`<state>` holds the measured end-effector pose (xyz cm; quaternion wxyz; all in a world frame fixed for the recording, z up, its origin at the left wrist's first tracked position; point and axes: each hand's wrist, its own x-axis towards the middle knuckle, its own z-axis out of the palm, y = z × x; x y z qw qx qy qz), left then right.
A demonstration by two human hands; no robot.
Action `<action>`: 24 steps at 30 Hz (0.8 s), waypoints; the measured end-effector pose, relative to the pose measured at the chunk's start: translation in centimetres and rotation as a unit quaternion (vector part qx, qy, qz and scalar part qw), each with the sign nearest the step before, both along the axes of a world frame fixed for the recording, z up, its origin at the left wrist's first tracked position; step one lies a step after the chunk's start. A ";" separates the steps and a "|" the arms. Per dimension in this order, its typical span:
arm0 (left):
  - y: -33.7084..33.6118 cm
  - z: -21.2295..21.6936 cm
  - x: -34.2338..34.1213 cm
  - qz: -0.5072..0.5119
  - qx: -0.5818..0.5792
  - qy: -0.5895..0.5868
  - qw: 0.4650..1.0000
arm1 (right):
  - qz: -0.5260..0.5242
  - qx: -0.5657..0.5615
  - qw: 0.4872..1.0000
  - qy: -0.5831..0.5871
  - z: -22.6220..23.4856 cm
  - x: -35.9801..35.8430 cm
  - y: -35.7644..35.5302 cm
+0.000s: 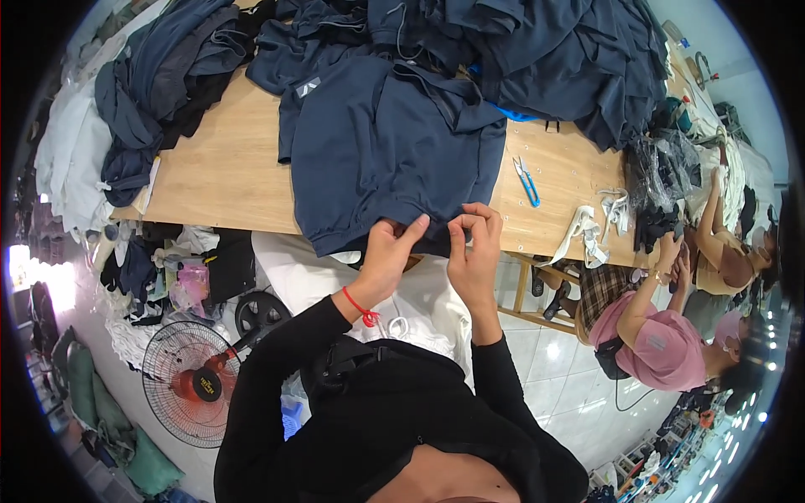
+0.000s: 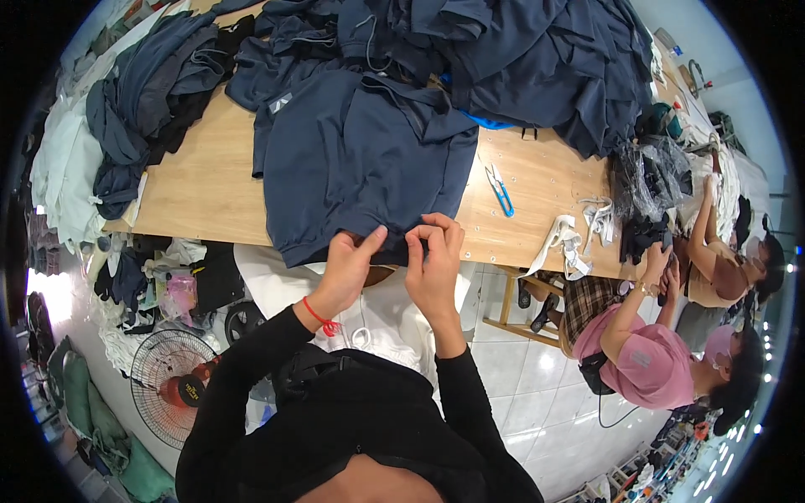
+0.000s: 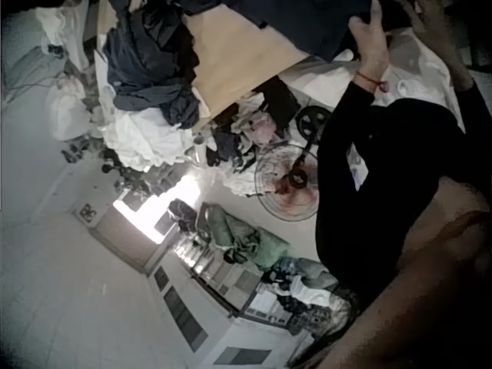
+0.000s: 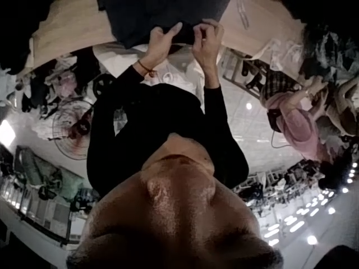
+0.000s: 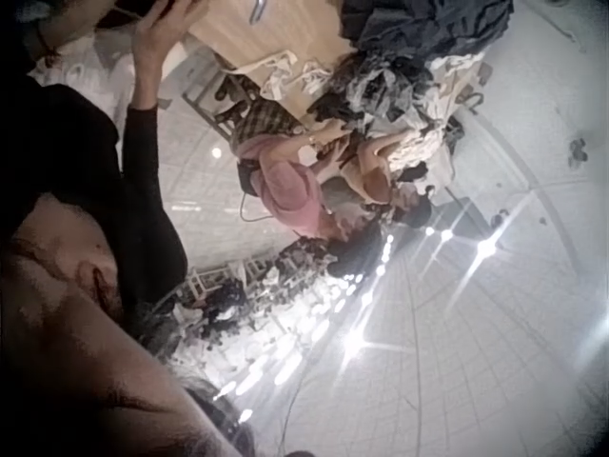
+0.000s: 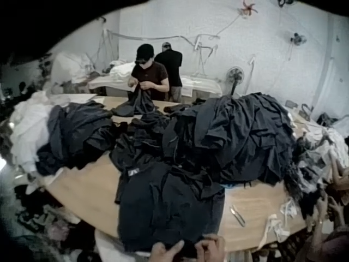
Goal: Inspecting athletic shorts and trimming loose threads using snips in a factory setting.
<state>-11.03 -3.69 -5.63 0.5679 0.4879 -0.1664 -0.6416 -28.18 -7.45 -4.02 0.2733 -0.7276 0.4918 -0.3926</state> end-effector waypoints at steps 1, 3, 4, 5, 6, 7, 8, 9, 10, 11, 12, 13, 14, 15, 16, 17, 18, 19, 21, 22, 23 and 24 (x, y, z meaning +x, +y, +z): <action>-0.3 0.5 0.3 0.034 -0.039 0.037 0.998 | -0.042 -0.012 0.999 -0.014 -0.3 -0.6 -0.8; -0.6 2.2 1.3 0.077 -0.089 0.119 0.986 | -0.099 -0.034 0.994 -0.029 -1.3 -3.3 -3.7; -0.5 3.3 1.9 0.076 -0.101 0.107 0.986 | -0.151 -0.044 0.988 0.005 -2.1 -5.0 -5.8; -0.3 4.4 2.6 0.073 -0.111 0.094 0.987 | -0.207 -0.051 0.977 0.028 -3.0 -6.7 -7.9; 0.0 5.5 3.2 0.066 -0.126 0.087 0.986 | -0.215 -0.092 0.964 0.123 -4.2 -8.1 -9.5; 0.3 6.6 3.8 0.059 -0.124 0.082 0.987 | -0.226 -0.130 0.943 0.209 -5.5 -9.4 -10.9; 0.5 7.6 4.5 0.051 -0.131 0.084 0.986 | -0.247 -0.130 0.911 0.303 -6.9 -10.3 -11.9; 0.5 8.4 5.1 0.043 -0.155 0.097 0.982 | -0.227 -0.174 0.909 0.305 -8.1 -11.1 -12.1; 0.7 9.0 5.5 0.040 -0.137 0.090 0.986 | -0.217 -0.177 0.906 0.317 -9.0 -11.9 -12.1; 0.9 9.5 5.8 0.038 -0.131 0.095 0.986 | -0.212 -0.158 0.905 0.334 -9.8 -12.3 -12.0; 1.1 9.9 6.0 0.037 -0.124 0.104 0.986 | -0.200 -0.154 0.902 0.349 -10.3 -12.5 -11.8; 1.2 10.1 6.1 0.037 -0.118 0.105 0.987 | -0.197 -0.125 0.900 0.369 -10.5 -12.6 -11.6; 1.2 10.3 6.2 0.035 -0.112 0.111 0.987 | -0.200 -0.094 0.892 0.393 -10.4 -12.4 -11.2; 1.2 10.4 6.2 0.029 -0.106 0.115 0.987 | -0.194 -0.142 0.886 0.396 -9.9 -12.2 -11.1; 1.3 10.5 6.2 0.040 -0.101 0.120 0.987 | -0.201 -0.111 0.916 0.328 -9.2 -11.8 -10.7; 1.3 10.5 6.1 0.049 -0.096 0.126 0.986 | -0.204 -0.086 0.939 0.263 -8.3 -11.4 -10.4; 1.3 10.6 6.1 0.058 -0.093 0.132 0.985 | -0.230 -0.024 0.952 0.199 -7.1 -11.0 -10.0; 1.3 10.6 6.0 0.056 -0.098 0.131 0.985 | -0.193 0.010 0.979 0.058 -5.7 -10.4 -9.4; 1.3 10.8 5.9 0.056 -0.101 0.127 0.985 | -0.168 0.168 0.945 -0.223 -2.9 -8.5 -7.1; 1.4 10.9 5.8 0.055 -0.104 0.128 0.985 | -0.111 0.168 0.947 -0.249 -1.3 -7.7 -5.8; 1.4 10.9 5.8 0.055 -0.104 0.126 0.985 | -0.071 0.184 0.940 -0.278 0.4 -6.8 -4.4; 1.3 11.0 5.6 0.054 -0.103 0.125 0.985 | -0.013 0.191 0.930 -0.315 1.9 -5.8 -3.0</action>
